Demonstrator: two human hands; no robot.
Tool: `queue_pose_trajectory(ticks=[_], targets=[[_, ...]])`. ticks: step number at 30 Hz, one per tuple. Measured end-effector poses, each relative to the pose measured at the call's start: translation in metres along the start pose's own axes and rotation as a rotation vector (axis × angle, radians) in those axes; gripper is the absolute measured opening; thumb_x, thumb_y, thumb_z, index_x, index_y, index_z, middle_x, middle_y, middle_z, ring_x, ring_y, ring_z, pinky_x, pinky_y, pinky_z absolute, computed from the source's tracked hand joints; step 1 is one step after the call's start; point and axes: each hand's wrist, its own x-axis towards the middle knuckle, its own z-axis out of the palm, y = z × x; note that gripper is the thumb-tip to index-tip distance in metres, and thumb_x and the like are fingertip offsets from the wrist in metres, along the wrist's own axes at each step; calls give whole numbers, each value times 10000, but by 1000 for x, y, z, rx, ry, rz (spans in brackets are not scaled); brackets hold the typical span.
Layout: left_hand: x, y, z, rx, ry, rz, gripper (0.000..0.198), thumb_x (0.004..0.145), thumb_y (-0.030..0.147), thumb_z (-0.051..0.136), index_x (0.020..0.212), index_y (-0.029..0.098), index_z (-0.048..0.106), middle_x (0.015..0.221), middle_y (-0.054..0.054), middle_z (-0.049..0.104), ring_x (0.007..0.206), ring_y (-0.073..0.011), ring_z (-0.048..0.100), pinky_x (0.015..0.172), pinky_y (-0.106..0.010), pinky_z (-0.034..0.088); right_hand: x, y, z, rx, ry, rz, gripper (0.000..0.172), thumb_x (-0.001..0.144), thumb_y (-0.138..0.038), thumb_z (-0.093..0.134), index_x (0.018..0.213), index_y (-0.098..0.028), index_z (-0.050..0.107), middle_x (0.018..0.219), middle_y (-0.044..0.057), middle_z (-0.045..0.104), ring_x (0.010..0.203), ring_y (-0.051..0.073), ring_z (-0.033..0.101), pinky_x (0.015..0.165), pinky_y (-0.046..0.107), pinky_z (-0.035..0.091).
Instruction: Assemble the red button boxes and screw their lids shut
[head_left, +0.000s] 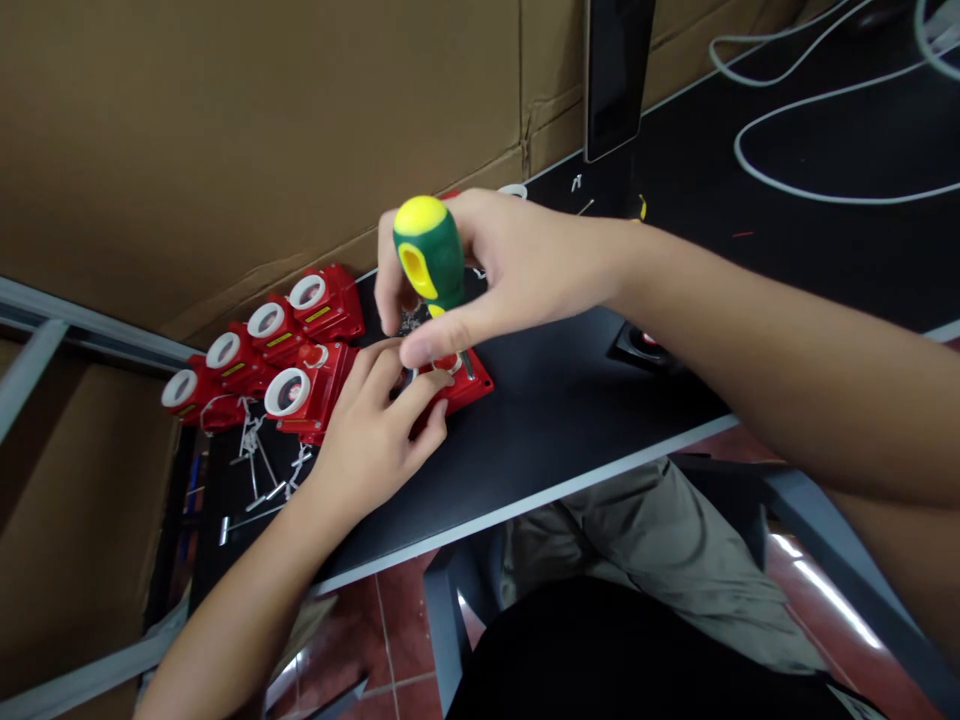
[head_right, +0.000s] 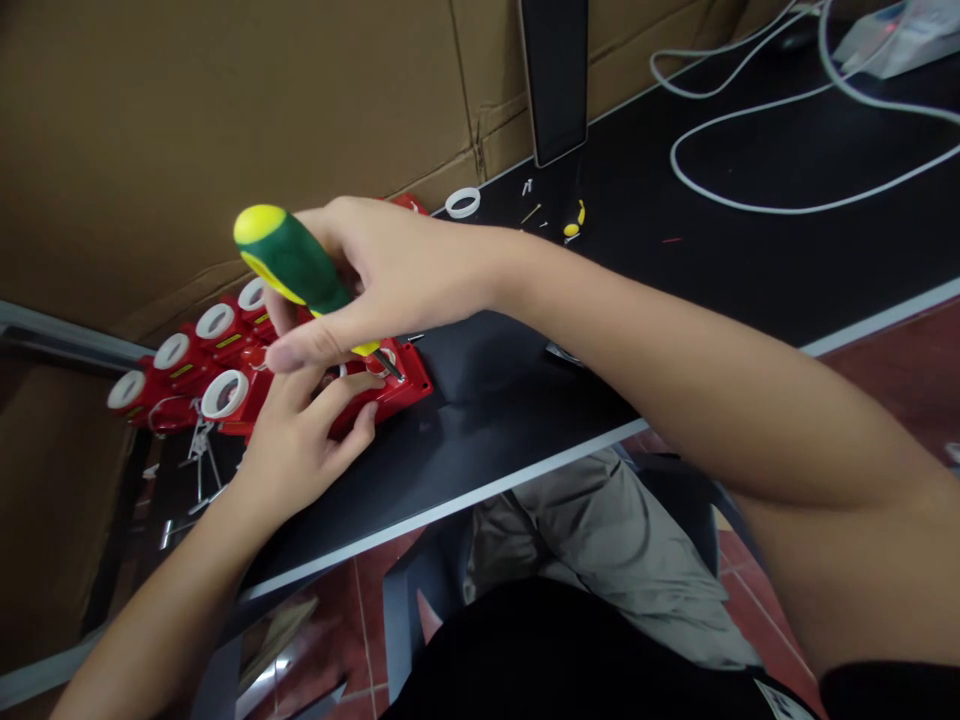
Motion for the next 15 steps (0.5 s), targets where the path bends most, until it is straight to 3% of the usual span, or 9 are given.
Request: queue_pose_trajectory(ticks=[2,5,9,15], targets=[[0,0,1,2,11,-4,222,1099,127,697,1302,209,732,1369,-177,747,1293,-387,713,1100,-606,661,1,1,2,-50,-33,44,349,1027,-440,902,879,-199,698,887,-13,714,848,137,650,809,264,513],[-1,0,1,-12,21,-5,246,1099,122,700,1322,223,719,1398,-167,739,1304,-379,701,1132,-608,649,2,-1,6,-118,68,111,539,1042,-518,888,743,-208,566,769,-26,612,760,125,586,725,274,460],[0,0,1,-15,12,-1,255,1101,116,706,1332,224,711,1394,-161,727,1348,-378,697,1142,-585,651,1,-7,11,-209,179,86,690,1036,-615,872,672,-226,435,711,-24,550,715,131,528,684,316,407],[0,0,1,-3,22,15,214,1093,115,727,1294,186,745,1344,-192,732,1250,-378,717,1091,-603,672,-1,-2,17,-292,223,-159,615,1066,-584,853,728,-221,490,775,-45,578,744,108,494,732,291,395]])
